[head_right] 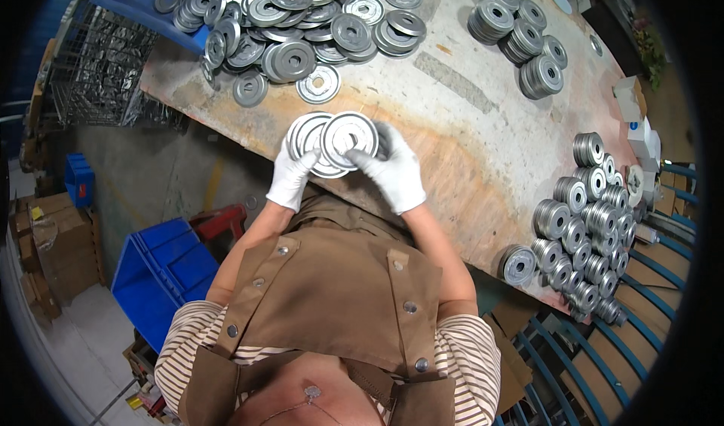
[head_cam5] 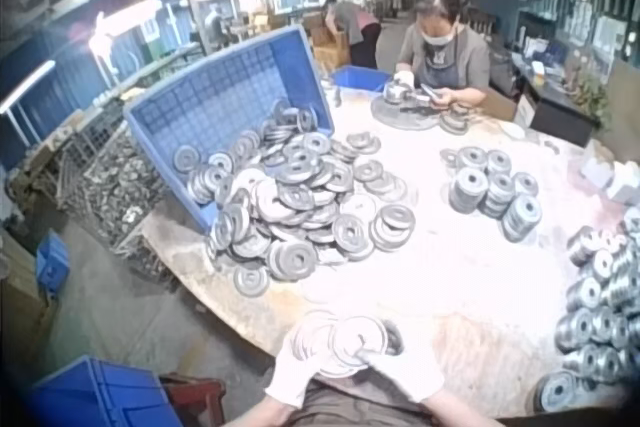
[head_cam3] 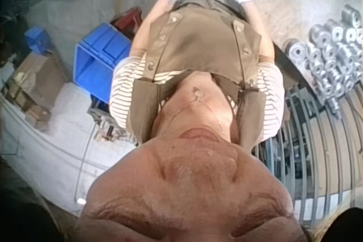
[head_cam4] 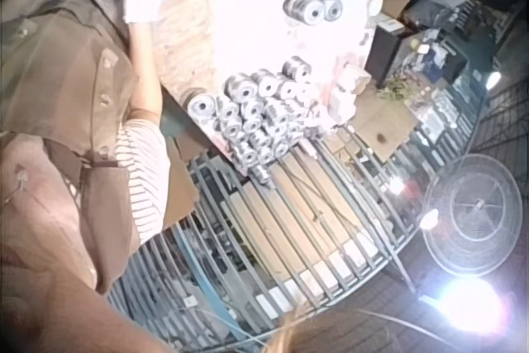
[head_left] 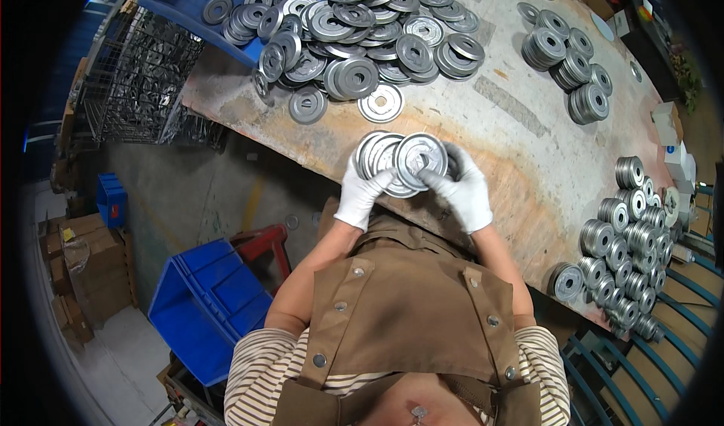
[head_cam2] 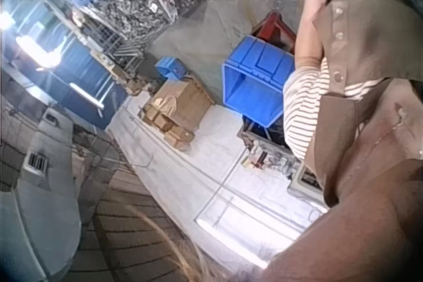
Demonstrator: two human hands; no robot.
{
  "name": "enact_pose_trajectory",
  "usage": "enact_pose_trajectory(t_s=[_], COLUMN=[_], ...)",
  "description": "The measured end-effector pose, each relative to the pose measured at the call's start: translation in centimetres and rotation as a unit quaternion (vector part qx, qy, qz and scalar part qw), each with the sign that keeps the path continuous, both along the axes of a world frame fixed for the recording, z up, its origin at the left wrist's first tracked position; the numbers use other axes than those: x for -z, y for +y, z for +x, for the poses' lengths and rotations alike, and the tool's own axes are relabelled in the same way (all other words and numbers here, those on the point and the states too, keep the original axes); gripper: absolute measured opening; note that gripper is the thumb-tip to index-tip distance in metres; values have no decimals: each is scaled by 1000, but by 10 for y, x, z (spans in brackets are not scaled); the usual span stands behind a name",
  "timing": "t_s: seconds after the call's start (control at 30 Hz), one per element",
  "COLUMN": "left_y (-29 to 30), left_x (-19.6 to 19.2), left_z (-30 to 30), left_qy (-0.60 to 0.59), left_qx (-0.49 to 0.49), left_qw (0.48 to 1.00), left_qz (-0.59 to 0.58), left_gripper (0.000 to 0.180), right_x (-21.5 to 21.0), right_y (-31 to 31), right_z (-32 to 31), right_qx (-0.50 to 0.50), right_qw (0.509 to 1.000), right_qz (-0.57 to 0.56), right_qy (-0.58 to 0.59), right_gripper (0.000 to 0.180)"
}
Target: The person sorts and stacks circular metal rings by hand, taking them from a large pile and organizing them into neat stacks.
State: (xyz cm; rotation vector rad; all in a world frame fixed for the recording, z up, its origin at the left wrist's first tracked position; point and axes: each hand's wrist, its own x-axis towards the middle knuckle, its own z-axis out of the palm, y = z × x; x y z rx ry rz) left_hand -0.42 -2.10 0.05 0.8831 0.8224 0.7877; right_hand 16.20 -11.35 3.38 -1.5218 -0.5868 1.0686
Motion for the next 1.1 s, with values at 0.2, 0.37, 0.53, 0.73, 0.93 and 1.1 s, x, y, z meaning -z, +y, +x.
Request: enact_pose_trajectory(t_s=[0.2,0.37,0.53,0.73,0.93,1.1], left_y=[-1,19,17,0,1,3], left_x=[-19,-1,3,30,28,4], left_z=[28,59,64,56,48,53], left_qy=[134,141,196,226,149,180], left_qx=[122,233,235,179,242,259], left_qw=[914,770,803,803,869,834], left_qz=[363,577,511,522,404,453], left_gripper=[114,110,116,123,126,121], right_x=[6,16,17,19,20,16], right_y=[-13,-17,-21,-9,-22,-34], right_z=[40,57,53,38,34,44], right_qx=[-109,-173,-139,-123,-62,-96], right_qw=[973,928,907,927,942,928], right_qz=[50,92,92,79,48,8], right_qy=[-196,-318,-387,-345,-327,-359], right_gripper=[81,94,86,97,91,98])
